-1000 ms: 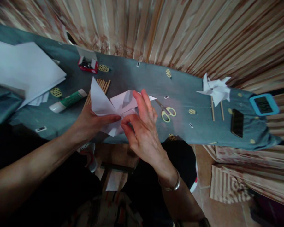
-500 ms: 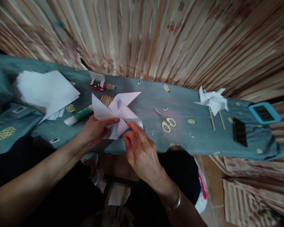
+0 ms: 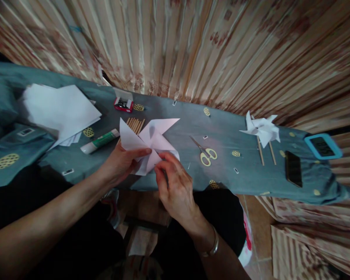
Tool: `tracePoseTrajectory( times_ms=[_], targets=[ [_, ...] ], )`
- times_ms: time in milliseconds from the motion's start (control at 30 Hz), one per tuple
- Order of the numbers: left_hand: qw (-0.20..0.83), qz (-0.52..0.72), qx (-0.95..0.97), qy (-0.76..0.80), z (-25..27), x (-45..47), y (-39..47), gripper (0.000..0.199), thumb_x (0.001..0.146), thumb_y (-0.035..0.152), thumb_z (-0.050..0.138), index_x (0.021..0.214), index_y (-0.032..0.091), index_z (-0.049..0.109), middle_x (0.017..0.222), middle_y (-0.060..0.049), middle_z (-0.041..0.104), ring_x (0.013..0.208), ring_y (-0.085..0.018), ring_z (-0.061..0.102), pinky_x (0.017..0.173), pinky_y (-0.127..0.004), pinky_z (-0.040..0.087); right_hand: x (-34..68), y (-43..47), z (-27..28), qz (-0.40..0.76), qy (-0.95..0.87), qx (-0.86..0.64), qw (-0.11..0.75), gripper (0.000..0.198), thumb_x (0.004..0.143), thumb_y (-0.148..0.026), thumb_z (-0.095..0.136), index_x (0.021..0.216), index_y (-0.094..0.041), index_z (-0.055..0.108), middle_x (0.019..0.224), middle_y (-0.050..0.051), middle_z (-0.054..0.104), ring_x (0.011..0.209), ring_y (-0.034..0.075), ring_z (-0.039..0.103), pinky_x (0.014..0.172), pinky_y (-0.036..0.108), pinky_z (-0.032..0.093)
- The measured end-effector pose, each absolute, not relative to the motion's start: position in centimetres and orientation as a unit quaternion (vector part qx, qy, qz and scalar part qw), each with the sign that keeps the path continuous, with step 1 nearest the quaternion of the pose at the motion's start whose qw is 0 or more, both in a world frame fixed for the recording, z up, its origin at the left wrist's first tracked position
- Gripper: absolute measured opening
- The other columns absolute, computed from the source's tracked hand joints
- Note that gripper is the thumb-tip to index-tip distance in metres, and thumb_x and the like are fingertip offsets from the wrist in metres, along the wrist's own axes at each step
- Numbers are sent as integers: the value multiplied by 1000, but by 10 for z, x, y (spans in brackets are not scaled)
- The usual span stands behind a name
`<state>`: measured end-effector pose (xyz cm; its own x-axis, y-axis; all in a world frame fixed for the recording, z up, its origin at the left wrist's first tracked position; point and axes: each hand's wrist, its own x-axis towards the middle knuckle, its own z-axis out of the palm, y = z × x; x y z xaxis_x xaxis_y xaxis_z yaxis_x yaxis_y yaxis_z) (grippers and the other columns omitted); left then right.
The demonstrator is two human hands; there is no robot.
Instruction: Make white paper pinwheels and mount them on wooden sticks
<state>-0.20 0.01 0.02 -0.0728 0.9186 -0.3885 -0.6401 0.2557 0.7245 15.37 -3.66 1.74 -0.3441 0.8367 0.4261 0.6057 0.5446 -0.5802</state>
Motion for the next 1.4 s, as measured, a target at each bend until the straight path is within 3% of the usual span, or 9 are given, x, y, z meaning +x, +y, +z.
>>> tracePoseTrajectory(
  times_ms=[400, 667, 967, 1400],
  targets=[
    [647, 588, 178, 452, 2, -2, -2, 36, 49, 11, 82, 83, 14, 70, 75, -2, 74, 66, -17, 67, 67, -28, 53, 153, -32, 18, 205, -779, -473, 357, 9, 90, -12, 54, 91, -19, 60, 110, 7, 66, 101, 16, 65, 90, 31, 53],
    [649, 586, 176, 451, 2, -2, -2, 35, 51, 10, 81, 83, 13, 70, 75, -3, 73, 69, -18, 67, 72, -31, 53, 153, -33, 17, 197, -780, -471, 363, 10, 91, -13, 53, 93, -21, 59, 111, 7, 66, 105, 17, 64, 91, 35, 53],
    [658, 586, 163, 444, 1, -2, -2, 36, 49, 8, 83, 81, 13, 69, 75, -2, 73, 67, -16, 66, 67, -28, 52, 155, -34, 17, 174, -801, -441, 366, 14, 90, -10, 53, 98, -20, 59, 112, 8, 66, 110, 18, 62, 96, 36, 52],
    [661, 580, 156, 450, 4, -3, -3, 30, 50, 11, 82, 77, 14, 70, 74, -1, 73, 64, -16, 65, 66, -28, 52, 156, -31, 14, 190, -788, -462, 359, 9, 91, -14, 53, 92, -21, 59, 105, 7, 67, 103, 18, 65, 90, 36, 53]
  ],
)
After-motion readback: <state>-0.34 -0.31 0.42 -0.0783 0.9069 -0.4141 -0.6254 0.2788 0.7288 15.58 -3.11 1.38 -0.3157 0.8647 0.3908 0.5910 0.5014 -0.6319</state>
